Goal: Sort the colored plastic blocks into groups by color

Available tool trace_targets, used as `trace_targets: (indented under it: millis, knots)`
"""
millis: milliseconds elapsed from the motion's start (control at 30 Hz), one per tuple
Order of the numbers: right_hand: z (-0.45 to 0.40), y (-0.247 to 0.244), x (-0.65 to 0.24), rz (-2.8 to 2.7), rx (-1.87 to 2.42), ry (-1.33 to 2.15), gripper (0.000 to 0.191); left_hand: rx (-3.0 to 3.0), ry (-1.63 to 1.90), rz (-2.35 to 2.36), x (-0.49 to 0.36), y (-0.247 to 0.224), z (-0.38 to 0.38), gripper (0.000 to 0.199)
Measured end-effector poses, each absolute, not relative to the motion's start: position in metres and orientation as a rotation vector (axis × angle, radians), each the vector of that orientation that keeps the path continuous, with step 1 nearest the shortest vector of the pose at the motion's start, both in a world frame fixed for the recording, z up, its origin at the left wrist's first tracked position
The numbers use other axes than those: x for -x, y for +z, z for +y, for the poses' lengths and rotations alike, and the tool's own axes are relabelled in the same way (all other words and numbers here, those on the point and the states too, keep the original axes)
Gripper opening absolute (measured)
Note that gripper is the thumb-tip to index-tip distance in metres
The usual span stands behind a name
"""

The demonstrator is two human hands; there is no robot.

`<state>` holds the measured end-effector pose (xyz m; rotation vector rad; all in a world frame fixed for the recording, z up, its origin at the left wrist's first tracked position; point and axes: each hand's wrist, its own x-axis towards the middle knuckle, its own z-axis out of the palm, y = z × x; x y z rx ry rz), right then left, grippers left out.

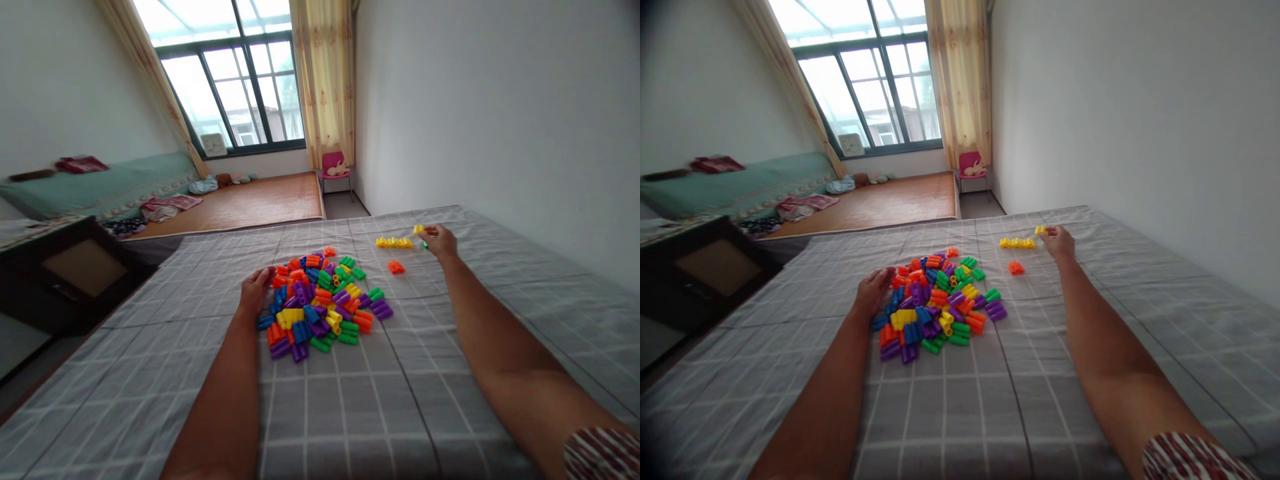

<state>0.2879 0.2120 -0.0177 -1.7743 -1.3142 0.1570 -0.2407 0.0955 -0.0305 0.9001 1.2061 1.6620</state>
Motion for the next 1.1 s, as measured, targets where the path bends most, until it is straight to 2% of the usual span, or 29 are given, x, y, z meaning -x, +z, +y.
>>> trace_targets:
  millis: [167,467,600,733,800,967,1033,1100]
  knots:
    - [0.209,-0.024,-0.283,-1.466,1.846,0.056,0.028,-0.916,1.672,1.211,0.242,-0.031,0.096,0.04]
    - [0.218,-0.018,-0.26,-1.666,2.124,0.077,0.036,-0.893,1.661,1.177,0.242,-0.033,0.097,0.036]
    - [0.217,-0.02,-0.262,-1.722,2.135,0.08,0.04,-0.889,1.666,1.171,0.24,-0.032,0.097,0.034]
    - [0.212,-0.01,-0.269,-1.761,2.112,0.021,0.052,-0.889,1.673,1.162,0.239,-0.033,0.098,0.032]
    - [0.207,0.0,-0.269,-1.75,2.099,0.005,0.05,-0.887,1.675,1.158,0.239,-0.034,0.099,0.031]
    - [0.17,0.022,-0.222,-2.048,1.765,0.142,0.027,-0.866,1.697,1.13,0.236,-0.033,0.101,0.029]
    - [0.146,0.021,-0.187,-2.335,1.506,0.343,0.024,-0.862,1.704,1.118,0.235,-0.031,0.1,0.028]
    - [0.123,0.016,-0.152,-2.52,1.423,0.423,0.024,-0.855,1.703,1.108,0.233,-0.03,0.099,0.026]
